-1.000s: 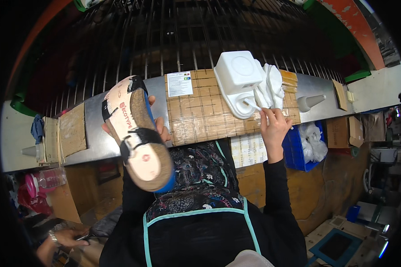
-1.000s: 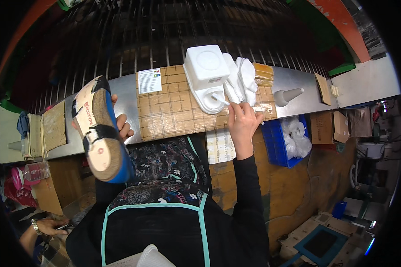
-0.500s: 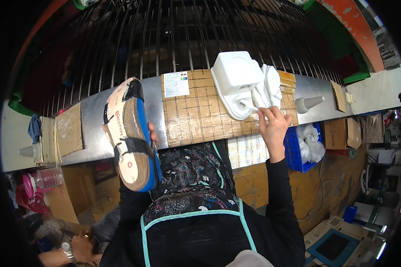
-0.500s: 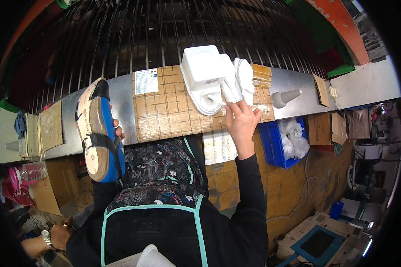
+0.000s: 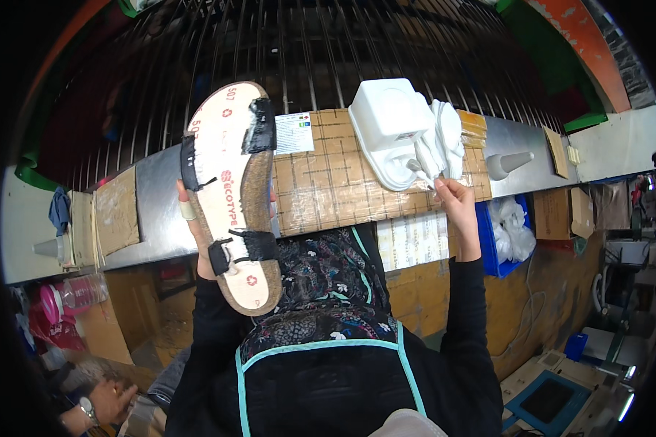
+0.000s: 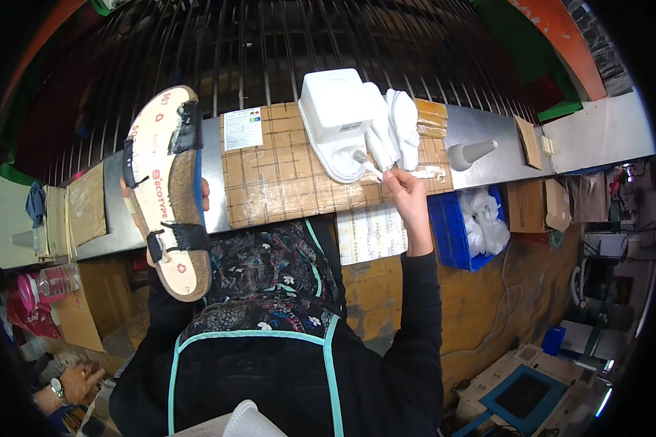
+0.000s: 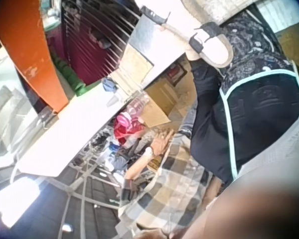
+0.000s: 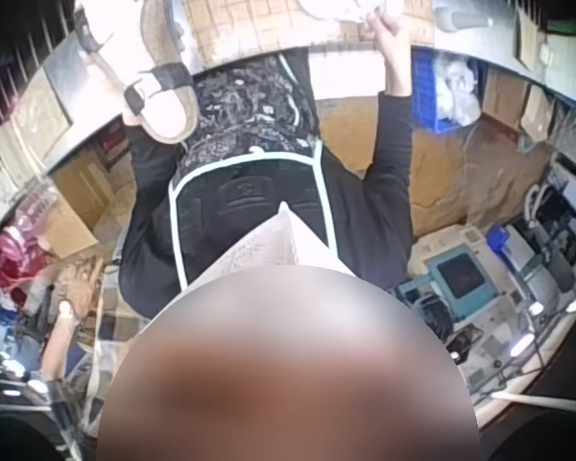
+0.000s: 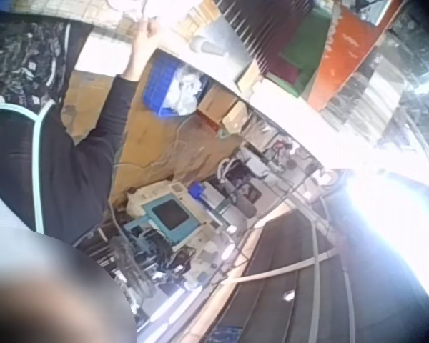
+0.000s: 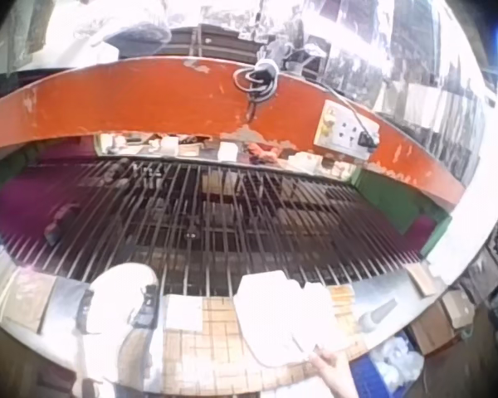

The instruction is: The person holds a blue sandal and uses a small brush to apply glue along the edges of the sole and straps. They repeatedly dip the brush into a container and spread the adhesive on different sections of the sandal.

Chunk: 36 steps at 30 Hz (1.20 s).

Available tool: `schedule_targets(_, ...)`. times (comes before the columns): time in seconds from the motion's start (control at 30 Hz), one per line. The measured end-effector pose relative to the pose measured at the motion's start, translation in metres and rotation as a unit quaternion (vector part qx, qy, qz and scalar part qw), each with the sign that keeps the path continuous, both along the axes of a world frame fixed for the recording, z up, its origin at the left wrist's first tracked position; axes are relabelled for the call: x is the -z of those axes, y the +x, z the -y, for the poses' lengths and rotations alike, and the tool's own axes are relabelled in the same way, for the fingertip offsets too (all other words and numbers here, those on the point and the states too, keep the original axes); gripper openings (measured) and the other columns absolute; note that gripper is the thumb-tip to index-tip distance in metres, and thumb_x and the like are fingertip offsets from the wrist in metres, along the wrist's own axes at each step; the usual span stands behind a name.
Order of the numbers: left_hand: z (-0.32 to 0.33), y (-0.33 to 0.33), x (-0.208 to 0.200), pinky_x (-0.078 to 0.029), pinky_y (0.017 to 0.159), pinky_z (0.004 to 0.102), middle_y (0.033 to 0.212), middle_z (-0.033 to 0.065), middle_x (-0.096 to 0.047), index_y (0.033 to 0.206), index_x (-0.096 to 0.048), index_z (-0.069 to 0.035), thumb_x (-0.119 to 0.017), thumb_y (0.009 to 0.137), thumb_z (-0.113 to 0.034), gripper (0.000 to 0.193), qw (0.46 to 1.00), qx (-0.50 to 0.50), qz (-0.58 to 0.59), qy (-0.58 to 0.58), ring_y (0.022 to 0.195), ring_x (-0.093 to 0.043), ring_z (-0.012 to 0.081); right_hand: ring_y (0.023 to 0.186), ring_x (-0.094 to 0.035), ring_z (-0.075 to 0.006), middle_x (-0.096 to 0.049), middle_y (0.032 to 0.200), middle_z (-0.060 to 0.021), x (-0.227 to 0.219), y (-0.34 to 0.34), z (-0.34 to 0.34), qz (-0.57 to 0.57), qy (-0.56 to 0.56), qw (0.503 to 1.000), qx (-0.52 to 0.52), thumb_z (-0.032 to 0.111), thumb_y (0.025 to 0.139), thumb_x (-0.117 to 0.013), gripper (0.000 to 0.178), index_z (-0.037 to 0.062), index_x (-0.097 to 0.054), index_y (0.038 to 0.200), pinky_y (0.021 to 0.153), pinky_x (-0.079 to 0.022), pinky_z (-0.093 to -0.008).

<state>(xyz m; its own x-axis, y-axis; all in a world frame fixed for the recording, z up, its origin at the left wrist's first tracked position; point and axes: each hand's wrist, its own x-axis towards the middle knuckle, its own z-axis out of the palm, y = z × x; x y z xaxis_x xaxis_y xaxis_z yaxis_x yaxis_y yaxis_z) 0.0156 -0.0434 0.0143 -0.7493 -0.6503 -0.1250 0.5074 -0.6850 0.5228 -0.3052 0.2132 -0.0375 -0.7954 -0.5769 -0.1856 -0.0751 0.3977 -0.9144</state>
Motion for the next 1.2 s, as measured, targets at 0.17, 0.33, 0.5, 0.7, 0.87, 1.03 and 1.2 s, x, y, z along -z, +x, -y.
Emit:
schedule_targets(0.17,-0.018,-0.011,0.001,-0.059,0.078,0.0358,0.116,0.0240,-0.060,0.139,-0.039,0.003,-0.039,0.086,-0.077,0.095,0.995,-0.039,0.085,-0.035,0.094,-0.067,0.0264,0.061,-0.049,-0.0042,-0.061,0.071,0.0009,0.011,0.003,-0.010,0.201,-0.091,0.975,-0.018,0.023,0.092,-0.065,0.018,0.0059,-0.068,0.094,0.056,-0.036,-0.0191)
schedule_targets(0.33,-0.028,-0.031,0.016,-0.056,0.085,0.0290,0.120,0.0159,-0.061,0.134,-0.046,0.002,-0.047,0.091,-0.066,0.081,0.981,0.060,0.143,-0.117,0.102,-0.065,0.0184,0.076,-0.061,-0.0144,-0.067,0.081,-0.0032,-0.010,0.041,0.024,-0.219,-0.015,0.974,0.050,0.013,0.082,-0.076,0.013,0.0065,-0.074,0.093,0.074,-0.041,-0.0264)
schedule_targets(0.5,-0.031,-0.045,0.022,-0.057,0.079,0.0272,0.104,0.0148,-0.067,0.121,-0.056,0.006,-0.046,0.092,-0.065,0.077,0.970,0.049,0.162,-0.175,0.092,-0.068,0.0167,0.086,-0.061,-0.0177,-0.068,0.088,0.0000,-0.076,0.089,0.063,-0.579,-0.080,0.811,0.031,0.010,0.072,-0.081,0.020,0.0125,-0.076,0.091,0.085,-0.033,-0.0292)
schedule_targets(0.7,-0.038,-0.034,0.015,-0.050,0.075,0.0243,0.096,0.0099,-0.065,0.111,-0.059,0.004,-0.049,0.093,-0.061,0.068,0.952,0.022,0.179,-0.247,0.084,-0.062,0.0119,0.076,-0.055,-0.0100,-0.059,0.092,-0.0048,-0.085,0.143,0.091,-0.334,-0.243,0.905,-0.101,0.001,0.081,-0.073,0.018,0.0041,-0.075,0.099,0.057,-0.043,-0.0194)
schedule_targets(0.87,-0.042,-0.024,0.015,-0.048,0.078,0.0264,0.096,0.0090,-0.065,0.109,-0.061,0.005,-0.052,0.094,-0.056,0.063,0.937,-0.033,0.194,-0.289,0.088,-0.059,0.0126,0.073,-0.052,-0.0110,-0.058,0.092,-0.0052,-0.071,0.157,0.101,-0.243,-0.260,0.929,-0.105,0.000,0.082,-0.072,0.018,0.0047,-0.075,0.099,0.057,-0.044,-0.0209)
schedule_targets(1.03,-0.042,-0.019,0.016,-0.048,0.078,0.0273,0.095,0.0103,-0.066,0.111,-0.061,0.006,-0.054,0.094,-0.054,0.062,0.919,-0.055,0.209,-0.330,0.088,-0.060,0.0131,0.068,-0.047,-0.0100,-0.058,0.091,-0.0036,-0.075,0.156,0.106,-0.269,-0.217,0.933,-0.103,0.005,0.082,-0.074,0.018,0.0062,-0.075,0.100,0.061,-0.039,-0.0226)
schedule_targets(1.2,-0.041,-0.017,0.018,-0.048,0.079,0.0287,0.096,0.0116,-0.067,0.114,-0.060,0.007,-0.055,0.093,-0.053,0.063,0.908,-0.068,0.221,-0.349,0.089,-0.060,0.0144,0.065,-0.044,-0.0099,-0.058,0.089,-0.0025,-0.080,0.151,0.114,-0.288,-0.204,0.930,-0.105,0.009,0.081,-0.075,0.018,0.0078,-0.076,0.099,0.067,-0.035,-0.0251)
